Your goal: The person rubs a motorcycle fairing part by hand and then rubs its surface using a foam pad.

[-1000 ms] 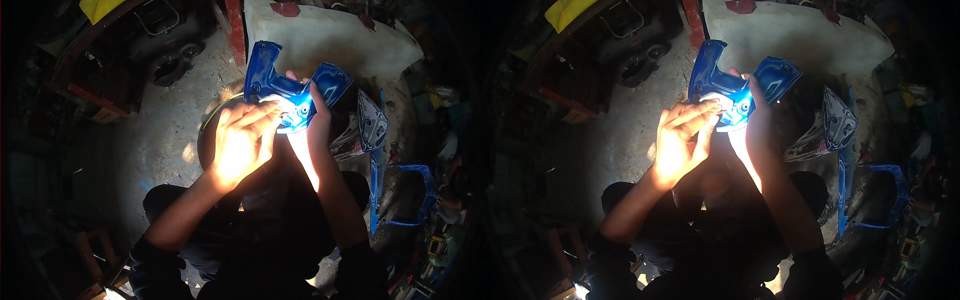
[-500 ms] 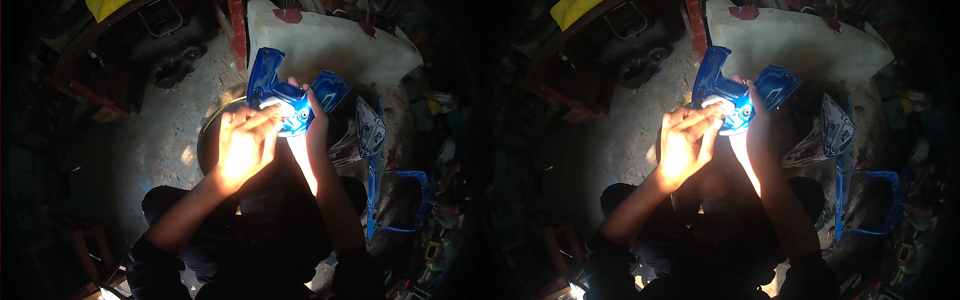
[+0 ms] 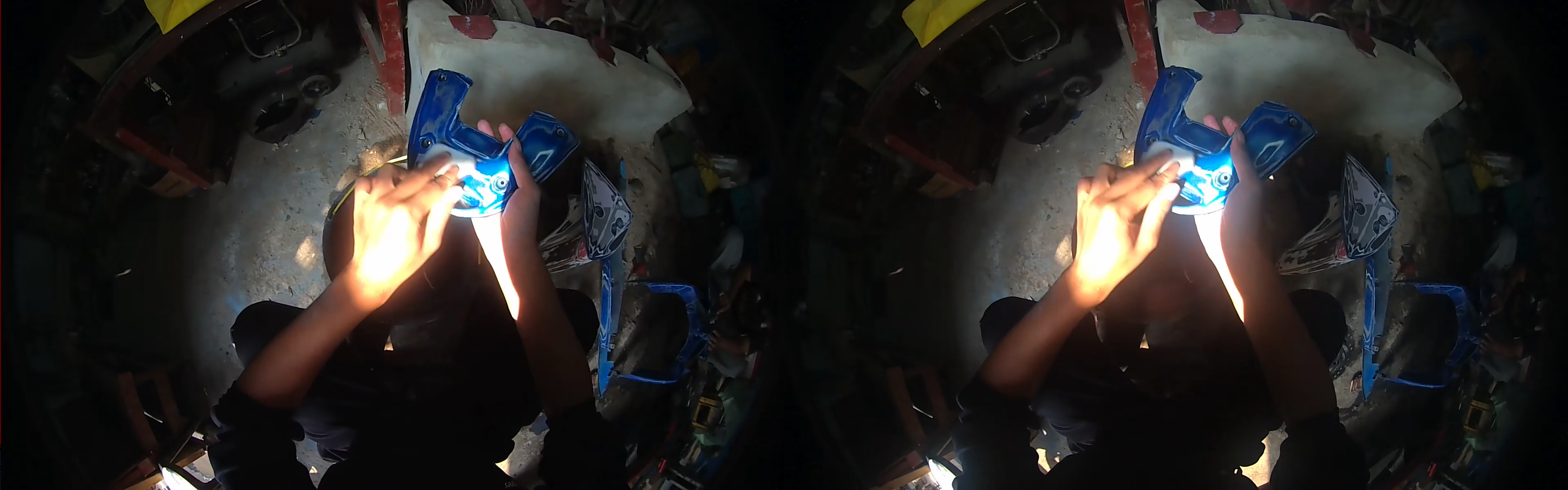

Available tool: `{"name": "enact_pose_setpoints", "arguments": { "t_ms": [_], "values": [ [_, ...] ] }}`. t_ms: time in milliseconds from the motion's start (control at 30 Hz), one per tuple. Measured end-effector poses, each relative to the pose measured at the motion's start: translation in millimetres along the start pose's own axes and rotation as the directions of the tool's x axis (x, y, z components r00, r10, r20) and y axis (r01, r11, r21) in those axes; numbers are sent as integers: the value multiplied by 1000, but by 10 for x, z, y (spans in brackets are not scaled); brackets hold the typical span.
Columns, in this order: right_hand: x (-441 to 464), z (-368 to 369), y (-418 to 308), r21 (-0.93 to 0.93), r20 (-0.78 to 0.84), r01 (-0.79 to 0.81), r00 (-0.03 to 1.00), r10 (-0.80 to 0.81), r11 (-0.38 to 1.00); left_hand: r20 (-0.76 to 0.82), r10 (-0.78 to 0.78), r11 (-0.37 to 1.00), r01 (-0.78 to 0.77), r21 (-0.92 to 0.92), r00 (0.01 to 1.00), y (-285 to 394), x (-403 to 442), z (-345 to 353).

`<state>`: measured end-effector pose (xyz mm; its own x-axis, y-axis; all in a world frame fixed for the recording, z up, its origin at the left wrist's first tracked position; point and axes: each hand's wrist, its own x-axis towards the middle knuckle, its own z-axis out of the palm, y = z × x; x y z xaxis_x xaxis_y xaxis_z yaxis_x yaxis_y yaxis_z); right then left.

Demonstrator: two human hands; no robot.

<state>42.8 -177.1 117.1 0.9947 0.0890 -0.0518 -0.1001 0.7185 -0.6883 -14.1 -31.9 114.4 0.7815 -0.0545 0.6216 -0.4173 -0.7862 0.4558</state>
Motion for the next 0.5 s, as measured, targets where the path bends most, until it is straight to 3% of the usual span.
{"name": "enact_pose_setpoints", "arguments": {
  "t_ms": [67, 133, 200, 267, 333, 400, 433, 500],
  "values": [
    [-10, -14, 12, 15, 16, -11, 1000, 10, 1000, -79, -63, 976, 78, 205, 995, -101, 73, 11],
    [5, -2, 15, -13, 30, 31, 999, -31, 999, -20, 87, 996, -88, -20, 996, -58, -5, 15],
    [19, -22, -8, 39, 10, 21, 1000, -21, 999, 33, 164, 980, -166, 111, 986, 24, -60, -19],
    [6, -25, -10, 17, 40, 5, 999, -6, 1000, 16, -88, 990, 86, 116, 996, -68, 32, 36],
    [-55, 29, -27, -22, 69, 10, 998, -8, 1000, 32, -62, 986, 56, 158, 998, -143, 46, 21],
    [-37, 0, -41, 54, 102, 40, 994, -46, 998, 61, 13, 994, -19, 106, 998, -4, -28, -23],
    [-29, -27, -50, 35, 119, 47, 992, -51, 998, 61, 61, 981, -71, 178, 996, 14, -74, -2],
    [-22, -24, -50, 35, 126, 26, 992, -30, 999, 43, 6, 982, -14, 186, 999, -63, -34, 44]
  ]
}}
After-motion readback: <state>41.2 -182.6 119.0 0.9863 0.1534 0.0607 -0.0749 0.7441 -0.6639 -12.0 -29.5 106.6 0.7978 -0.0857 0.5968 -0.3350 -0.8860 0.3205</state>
